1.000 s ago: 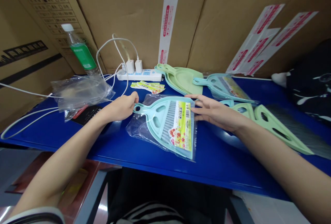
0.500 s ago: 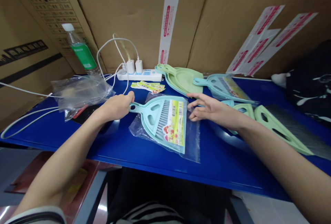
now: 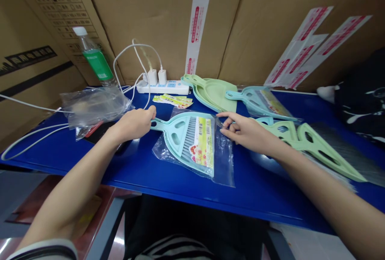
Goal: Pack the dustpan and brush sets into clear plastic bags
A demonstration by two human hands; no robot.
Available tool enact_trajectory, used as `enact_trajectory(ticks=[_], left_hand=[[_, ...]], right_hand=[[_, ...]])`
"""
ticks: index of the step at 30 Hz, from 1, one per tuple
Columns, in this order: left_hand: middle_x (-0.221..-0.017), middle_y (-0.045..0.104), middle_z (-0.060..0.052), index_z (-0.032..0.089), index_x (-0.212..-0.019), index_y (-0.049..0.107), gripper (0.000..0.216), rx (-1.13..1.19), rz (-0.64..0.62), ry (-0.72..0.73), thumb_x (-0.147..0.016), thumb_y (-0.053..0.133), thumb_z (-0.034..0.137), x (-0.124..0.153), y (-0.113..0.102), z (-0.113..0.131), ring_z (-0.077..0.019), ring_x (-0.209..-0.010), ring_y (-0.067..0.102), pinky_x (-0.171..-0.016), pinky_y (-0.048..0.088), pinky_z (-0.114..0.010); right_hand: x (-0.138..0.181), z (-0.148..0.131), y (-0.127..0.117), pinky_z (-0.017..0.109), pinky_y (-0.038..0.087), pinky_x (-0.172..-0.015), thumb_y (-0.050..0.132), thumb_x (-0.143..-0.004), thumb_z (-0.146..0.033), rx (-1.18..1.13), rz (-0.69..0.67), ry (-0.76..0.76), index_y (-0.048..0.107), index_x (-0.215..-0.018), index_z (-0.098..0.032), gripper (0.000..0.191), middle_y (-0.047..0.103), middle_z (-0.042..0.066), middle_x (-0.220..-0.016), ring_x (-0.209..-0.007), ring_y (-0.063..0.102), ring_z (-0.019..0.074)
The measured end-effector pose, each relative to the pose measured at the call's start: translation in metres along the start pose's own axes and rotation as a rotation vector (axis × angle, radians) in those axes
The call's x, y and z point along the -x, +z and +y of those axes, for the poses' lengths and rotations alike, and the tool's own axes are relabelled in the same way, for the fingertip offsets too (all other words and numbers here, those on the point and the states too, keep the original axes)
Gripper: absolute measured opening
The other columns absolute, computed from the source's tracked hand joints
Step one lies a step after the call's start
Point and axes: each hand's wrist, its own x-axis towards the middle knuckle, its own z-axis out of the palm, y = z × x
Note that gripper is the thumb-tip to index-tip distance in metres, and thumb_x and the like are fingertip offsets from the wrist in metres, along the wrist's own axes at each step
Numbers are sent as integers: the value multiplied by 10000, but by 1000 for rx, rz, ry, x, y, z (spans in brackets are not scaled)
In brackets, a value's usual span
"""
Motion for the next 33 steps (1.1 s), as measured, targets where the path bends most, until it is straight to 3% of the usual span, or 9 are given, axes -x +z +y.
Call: enact_trajectory(ticks=[4,9,14,18,21,23,27,33], left_hand=[[-755,638,-88,157,-1058,511,263,-45,-3,-12,-875,328,112,0,1,2,-240,-691,597,-608,355,-315],[-777,640,-83,154,-1050,522,283,-73,18,-3,-851,337,73,0,2,3,-233,-704,598,-619,390,-315],[-868,619,-99,166,-907,553,262,-80,239,101,-798,358,29,-3,9,0,-244,-863,568,-690,447,-325],[-907,592,-96,159,-894,556,206,12,378,292,-844,371,84,-5,14,4,-235,-900,541,-788,476,-356],[-968,583,-90,157,-943,559,205,69,368,472,-896,360,139,-4,17,8,-215,-893,550,-789,489,-345],[-983,577,-89,156,-971,562,210,74,360,516,-916,360,170,-3,18,10,-210,-877,564,-770,497,-337],[-980,590,-77,161,-1017,562,216,100,339,486,-911,376,178,-3,19,10,-203,-839,599,-751,507,-333],[-1029,642,-67,174,-1069,564,307,113,318,422,-864,355,82,-6,20,10,-210,-882,644,-743,509,-328]], right_hand=[[-1,0,3,306,446,-587,451,-796,-210,159,101,-83,606,-1021,-197,274,562,-24,-598,-483,518,156],[-2,5,5,285,399,-537,406,-770,-163,226,164,-149,614,-986,-205,303,475,-60,-487,-405,456,157],[-4,5,6,287,378,-515,386,-810,-208,264,199,-148,625,-991,-189,301,484,-42,-494,-409,462,167],[-4,3,6,300,371,-508,362,-858,-270,293,215,-116,632,-1009,-168,326,475,-32,-480,-404,453,179],[-4,2,5,300,381,-518,356,-859,-256,291,221,-109,630,-1014,-171,326,526,-19,-501,-412,473,178],[-4,2,4,297,395,-535,358,-841,-211,276,199,-83,626,-1031,-165,332,564,-17,-508,-426,507,178],[-2,1,1,277,398,-532,363,-774,-125,251,142,5,623,-1013,-169,356,574,-35,-478,-428,535,169],[-2,-2,-2,272,353,-506,416,-820,-255,350,181,-18,525,-709,-233,157,500,-24,-452,-421,498,166]])
